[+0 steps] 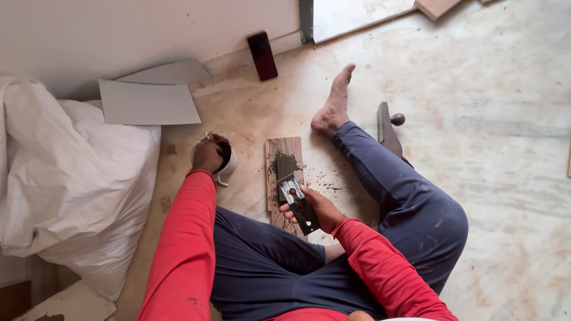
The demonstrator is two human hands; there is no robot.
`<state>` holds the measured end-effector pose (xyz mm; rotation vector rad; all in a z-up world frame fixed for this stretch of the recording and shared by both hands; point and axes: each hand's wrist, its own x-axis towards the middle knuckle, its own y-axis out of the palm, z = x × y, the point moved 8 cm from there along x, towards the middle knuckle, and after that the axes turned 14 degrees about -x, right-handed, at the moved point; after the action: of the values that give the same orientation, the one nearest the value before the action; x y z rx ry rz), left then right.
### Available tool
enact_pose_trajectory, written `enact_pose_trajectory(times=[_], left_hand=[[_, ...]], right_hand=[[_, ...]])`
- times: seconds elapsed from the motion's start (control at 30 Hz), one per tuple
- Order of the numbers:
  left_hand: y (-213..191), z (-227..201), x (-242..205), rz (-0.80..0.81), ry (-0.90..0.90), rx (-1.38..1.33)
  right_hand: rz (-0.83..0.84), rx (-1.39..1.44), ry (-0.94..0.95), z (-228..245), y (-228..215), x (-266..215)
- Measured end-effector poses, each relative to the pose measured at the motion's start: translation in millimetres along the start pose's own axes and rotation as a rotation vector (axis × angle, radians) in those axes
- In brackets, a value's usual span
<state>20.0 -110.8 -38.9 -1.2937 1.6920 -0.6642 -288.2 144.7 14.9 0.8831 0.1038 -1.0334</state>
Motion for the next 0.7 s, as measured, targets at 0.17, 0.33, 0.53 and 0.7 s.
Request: enact_pose_trajectory(times=[0.17,0.33,0.53,0.7], left_hand=[[-71,-61,-52,-0.126,-0.069,-0.057],[-77,-108,-86,-0.194,0.252,-0.043],[22,-183,-191,0.282,0.185,-0.425],[110,-203,-258,0.276,0.717,-0.118]], right_hand=[[-0.012,0.026,-0.018,-8,-6,7],[-0.067,0.079,0.017,-25,-22,20],[-0.09,0.096,0.066,-25,-18,18],[-0.169,0.069,0.149,-46,-41,24]])
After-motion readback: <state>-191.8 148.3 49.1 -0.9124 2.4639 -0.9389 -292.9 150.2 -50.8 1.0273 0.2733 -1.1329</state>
